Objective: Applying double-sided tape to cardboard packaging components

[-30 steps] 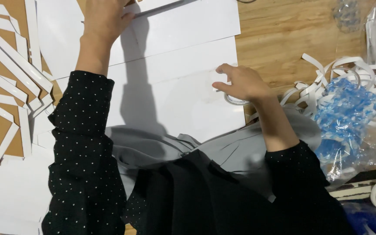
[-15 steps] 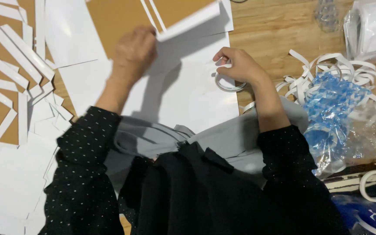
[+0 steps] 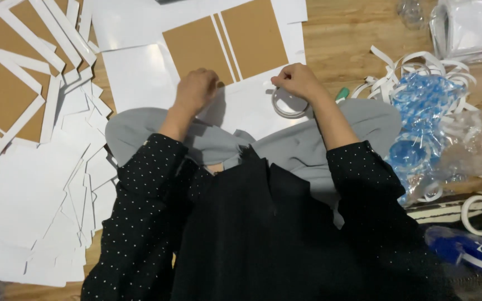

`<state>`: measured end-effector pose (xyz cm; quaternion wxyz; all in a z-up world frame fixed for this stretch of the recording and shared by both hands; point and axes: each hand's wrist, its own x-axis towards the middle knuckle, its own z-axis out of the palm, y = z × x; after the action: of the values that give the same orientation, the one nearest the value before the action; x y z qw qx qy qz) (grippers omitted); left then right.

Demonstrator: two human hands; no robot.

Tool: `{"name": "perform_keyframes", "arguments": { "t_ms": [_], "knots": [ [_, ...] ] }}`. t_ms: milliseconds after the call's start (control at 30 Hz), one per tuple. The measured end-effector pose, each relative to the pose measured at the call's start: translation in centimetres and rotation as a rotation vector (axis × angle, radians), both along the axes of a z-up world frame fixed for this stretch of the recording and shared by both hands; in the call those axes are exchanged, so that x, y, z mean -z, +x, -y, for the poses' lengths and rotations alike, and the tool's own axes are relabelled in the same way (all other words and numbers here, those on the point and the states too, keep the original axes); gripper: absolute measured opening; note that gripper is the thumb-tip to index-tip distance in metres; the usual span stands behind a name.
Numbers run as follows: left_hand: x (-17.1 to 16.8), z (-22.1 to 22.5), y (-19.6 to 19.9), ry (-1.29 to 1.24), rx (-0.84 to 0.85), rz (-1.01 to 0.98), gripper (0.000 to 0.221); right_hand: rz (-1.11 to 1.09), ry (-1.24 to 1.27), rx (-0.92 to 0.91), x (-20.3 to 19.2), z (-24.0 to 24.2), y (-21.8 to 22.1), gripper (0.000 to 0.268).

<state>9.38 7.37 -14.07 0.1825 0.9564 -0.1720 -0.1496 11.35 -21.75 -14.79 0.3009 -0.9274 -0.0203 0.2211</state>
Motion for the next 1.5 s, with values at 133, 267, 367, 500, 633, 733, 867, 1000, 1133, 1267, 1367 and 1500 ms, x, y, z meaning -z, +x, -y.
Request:
{"name": "perform_keyframes", "arguments": {
  "t_ms": [133, 267, 367, 500, 633, 733, 867, 1000, 1133, 1267, 1367, 1500],
  "knots": [
    [0.3, -3.9, -1.0, 0.006, -0.156, -0.054, 0.018, -0.084, 0.228, -0.079, -0.4, -4.0, -2.0, 0.02],
    [0.6, -6.4, -2.5, -0.034, -0.202, -0.069, 0.015, -0.066, 0.336, -0.112, 1.5, -8.8, -2.8, 0.018],
    [0.9, -6.9, -2.2, -0.219, -0.252, -0.073, 0.01, -0.097, 0.325, -0.059, -1.2, -13.4, -3.4, 0.01],
    [3.5, -6.6, -1.2, -0.149, -0.287, -0.106, 0.016, -0.122, 0.178, -0.103, -0.4, -16.7, -2.8, 0.015],
    [4.6, -6.4, -0.2, -0.069, -0.334, -0.202, 0.021, -0.073, 0.011, -0.153, 1.0, -18.3, -2.1, 0.011],
    [4.4, -6.5, 0.0, -0.084, -0.344, -0.252, 0.024, -0.03, -0.045, -0.19, 2.0, -18.8, -1.7, 0.011],
    [4.8, -6.7, 0.3, -0.096, -0.348, -0.28, 0.025, -0.021, -0.075, -0.212, 2.7, -19.0, -1.2, 0.011],
    [5.3, -6.8, 0.4, -0.132, -0.352, -0.29, 0.027, -0.071, -0.047, -0.194, 2.3, -19.0, -1.2, 0.011],
    [5.5, -6.7, 0.5, -0.134, -0.357, -0.29, 0.027, -0.093, -0.009, -0.169, 2.2, -19.0, -1.2, 0.01],
    [4.3, -6.5, 0.6, -0.115, -0.363, -0.359, 0.026, -0.06, -0.001, -0.166, 2.2, -19.0, -1.3, 0.01],
    [1.7, -6.6, 0.1, -0.16, -0.374, -0.404, 0.021, -0.048, -0.02, -0.183, 2.7, -19.0, -1.3, 0.009],
    [2.1, -6.0, 0.0, -0.121, -0.397, -0.399, 0.017, -0.014, 0.025, -0.184, 2.7, -18.9, -1.5, 0.01]
  ]
}}
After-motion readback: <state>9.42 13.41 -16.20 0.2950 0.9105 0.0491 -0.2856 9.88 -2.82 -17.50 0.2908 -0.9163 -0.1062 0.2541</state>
